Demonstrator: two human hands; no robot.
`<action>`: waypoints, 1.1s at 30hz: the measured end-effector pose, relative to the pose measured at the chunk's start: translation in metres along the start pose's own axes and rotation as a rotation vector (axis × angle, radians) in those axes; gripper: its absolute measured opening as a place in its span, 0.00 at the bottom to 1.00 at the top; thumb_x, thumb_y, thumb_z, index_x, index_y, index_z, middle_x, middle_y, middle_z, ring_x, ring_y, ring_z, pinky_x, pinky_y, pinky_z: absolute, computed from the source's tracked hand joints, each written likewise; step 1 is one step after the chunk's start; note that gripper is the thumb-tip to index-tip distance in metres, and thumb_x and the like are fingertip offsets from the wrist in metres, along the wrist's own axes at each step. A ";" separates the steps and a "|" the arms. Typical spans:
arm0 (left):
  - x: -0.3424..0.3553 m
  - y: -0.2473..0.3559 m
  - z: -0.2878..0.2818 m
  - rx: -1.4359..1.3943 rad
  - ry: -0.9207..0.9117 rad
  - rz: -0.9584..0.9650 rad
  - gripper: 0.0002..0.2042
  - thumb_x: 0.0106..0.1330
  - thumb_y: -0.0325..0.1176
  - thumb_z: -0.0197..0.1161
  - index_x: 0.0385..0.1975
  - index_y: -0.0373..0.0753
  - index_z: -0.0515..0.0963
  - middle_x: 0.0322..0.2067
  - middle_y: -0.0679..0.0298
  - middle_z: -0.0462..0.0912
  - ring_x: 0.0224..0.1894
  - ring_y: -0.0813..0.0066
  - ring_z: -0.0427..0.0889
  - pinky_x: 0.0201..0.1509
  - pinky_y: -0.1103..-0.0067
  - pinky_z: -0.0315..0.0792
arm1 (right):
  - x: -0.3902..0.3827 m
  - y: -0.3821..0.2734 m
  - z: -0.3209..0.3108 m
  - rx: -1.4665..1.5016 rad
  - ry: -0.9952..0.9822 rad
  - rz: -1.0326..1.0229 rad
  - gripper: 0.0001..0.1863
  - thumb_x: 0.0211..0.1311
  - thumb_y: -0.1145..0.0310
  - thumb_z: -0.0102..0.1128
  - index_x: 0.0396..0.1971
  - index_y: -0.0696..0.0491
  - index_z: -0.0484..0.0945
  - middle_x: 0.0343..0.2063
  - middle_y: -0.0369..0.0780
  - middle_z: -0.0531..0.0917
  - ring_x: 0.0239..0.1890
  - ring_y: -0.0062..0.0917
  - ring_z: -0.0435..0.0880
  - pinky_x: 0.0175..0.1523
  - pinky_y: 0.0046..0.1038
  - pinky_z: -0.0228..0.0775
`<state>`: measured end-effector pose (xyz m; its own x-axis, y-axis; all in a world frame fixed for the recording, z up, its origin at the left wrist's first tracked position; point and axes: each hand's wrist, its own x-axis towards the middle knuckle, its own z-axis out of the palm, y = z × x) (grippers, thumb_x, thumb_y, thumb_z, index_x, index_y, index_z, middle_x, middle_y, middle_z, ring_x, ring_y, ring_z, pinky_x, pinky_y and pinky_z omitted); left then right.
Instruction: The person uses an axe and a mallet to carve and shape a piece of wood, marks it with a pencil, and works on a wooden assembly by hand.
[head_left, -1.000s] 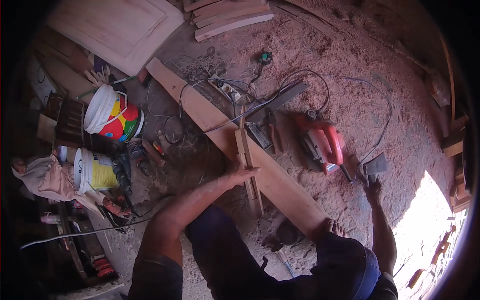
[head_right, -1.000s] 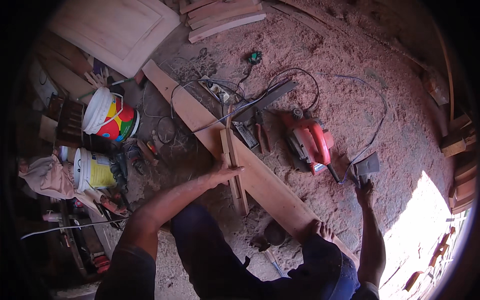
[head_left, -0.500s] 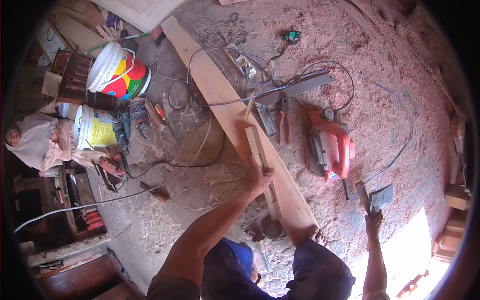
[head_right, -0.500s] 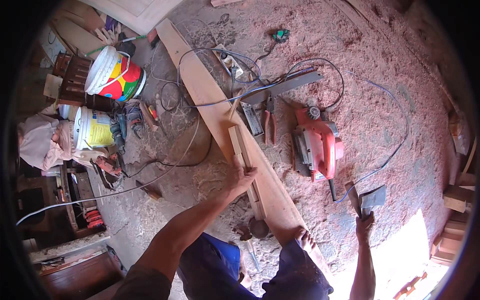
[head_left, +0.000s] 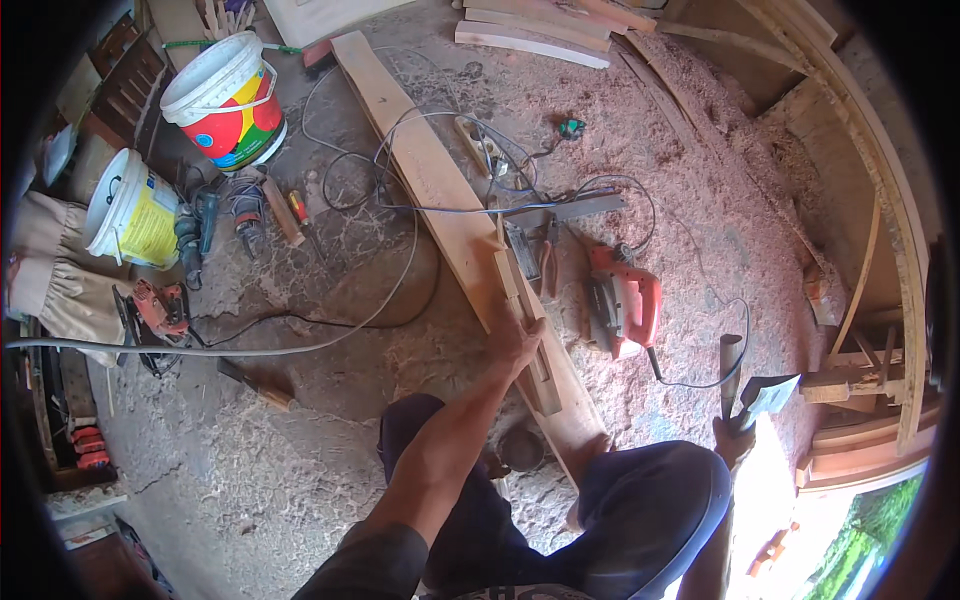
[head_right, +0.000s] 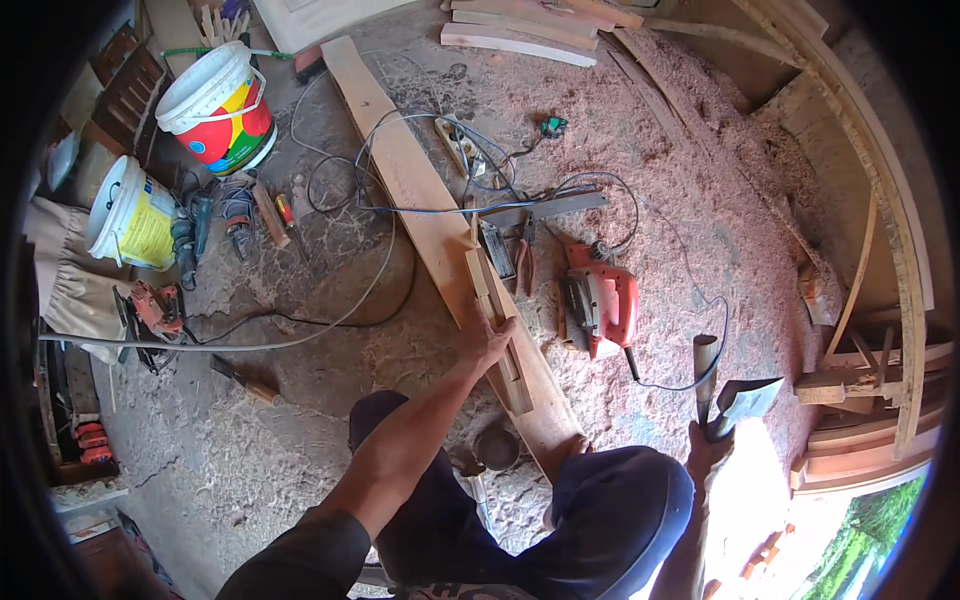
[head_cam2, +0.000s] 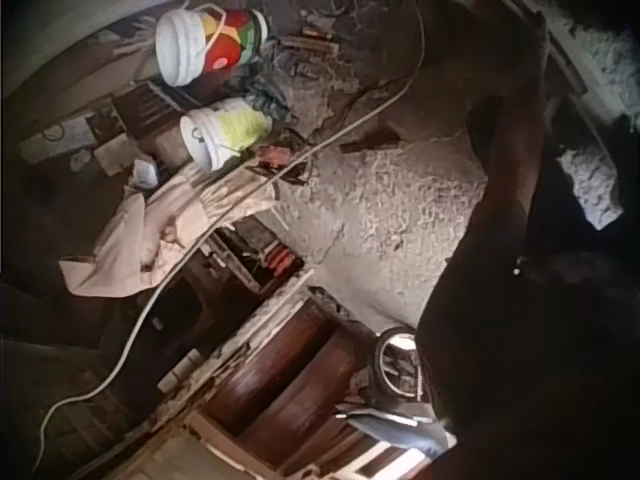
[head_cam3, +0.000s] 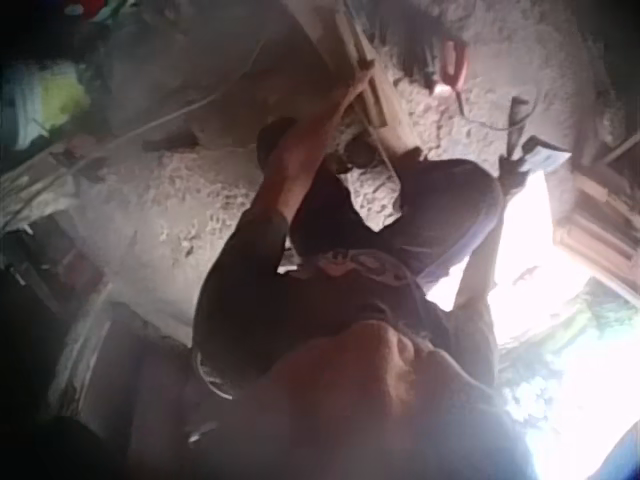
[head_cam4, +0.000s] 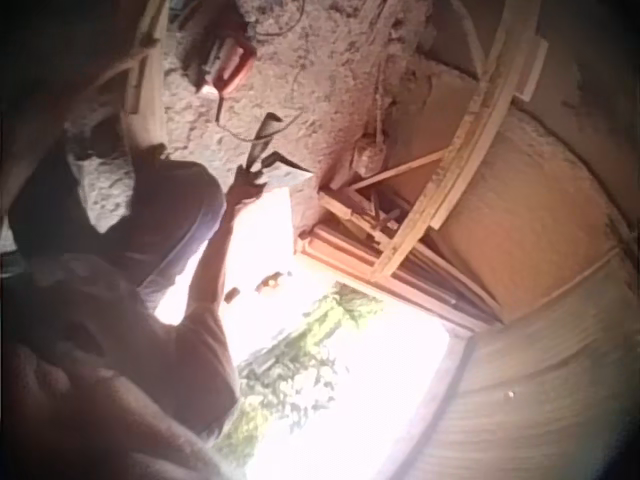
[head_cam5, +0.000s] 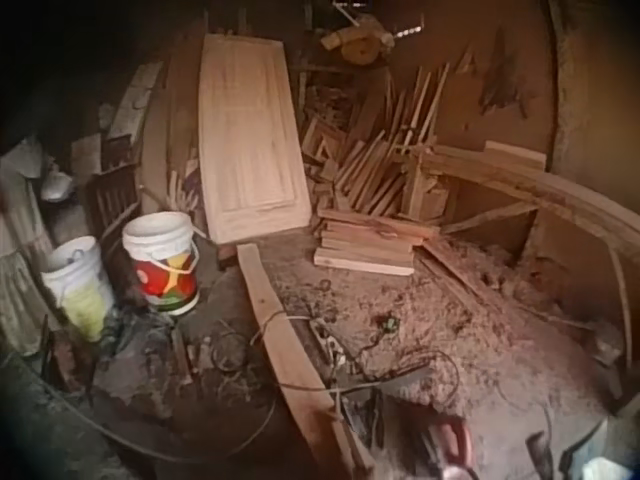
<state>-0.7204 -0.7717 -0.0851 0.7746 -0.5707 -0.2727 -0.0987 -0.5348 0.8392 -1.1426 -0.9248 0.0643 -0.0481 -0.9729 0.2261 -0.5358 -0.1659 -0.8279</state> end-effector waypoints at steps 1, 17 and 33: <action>-0.003 -0.002 0.002 0.025 0.016 -0.003 0.44 0.60 0.49 0.72 0.69 0.34 0.55 0.59 0.42 0.73 0.53 0.45 0.82 0.57 0.59 0.77 | 0.001 -0.025 -0.002 0.004 -0.039 -0.005 0.27 0.36 0.72 0.81 0.39 0.60 0.78 0.30 0.38 0.82 0.29 0.25 0.79 0.37 0.32 0.74; -0.001 -0.016 0.010 -0.043 -0.064 -0.048 0.49 0.59 0.50 0.73 0.71 0.31 0.49 0.54 0.39 0.77 0.51 0.41 0.82 0.55 0.58 0.77 | 0.118 -0.266 0.019 -1.741 -0.521 -1.032 0.10 0.49 0.75 0.67 0.33 0.50 0.78 0.31 0.41 0.81 0.36 0.37 0.86 0.42 0.38 0.76; -0.006 -0.009 -0.014 0.118 0.167 0.112 0.48 0.60 0.59 0.70 0.72 0.35 0.55 0.56 0.42 0.79 0.55 0.42 0.81 0.58 0.59 0.76 | 0.330 -0.280 0.089 -1.270 -0.126 -1.057 0.20 0.51 0.72 0.69 0.46 0.53 0.78 0.34 0.51 0.85 0.42 0.46 0.86 0.45 0.43 0.78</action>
<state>-0.7158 -0.7550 -0.0846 0.8461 -0.5252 -0.0911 -0.2550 -0.5488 0.7961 -0.9334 -1.2140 0.3249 0.7913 -0.5396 0.2874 -0.5903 -0.5519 0.5891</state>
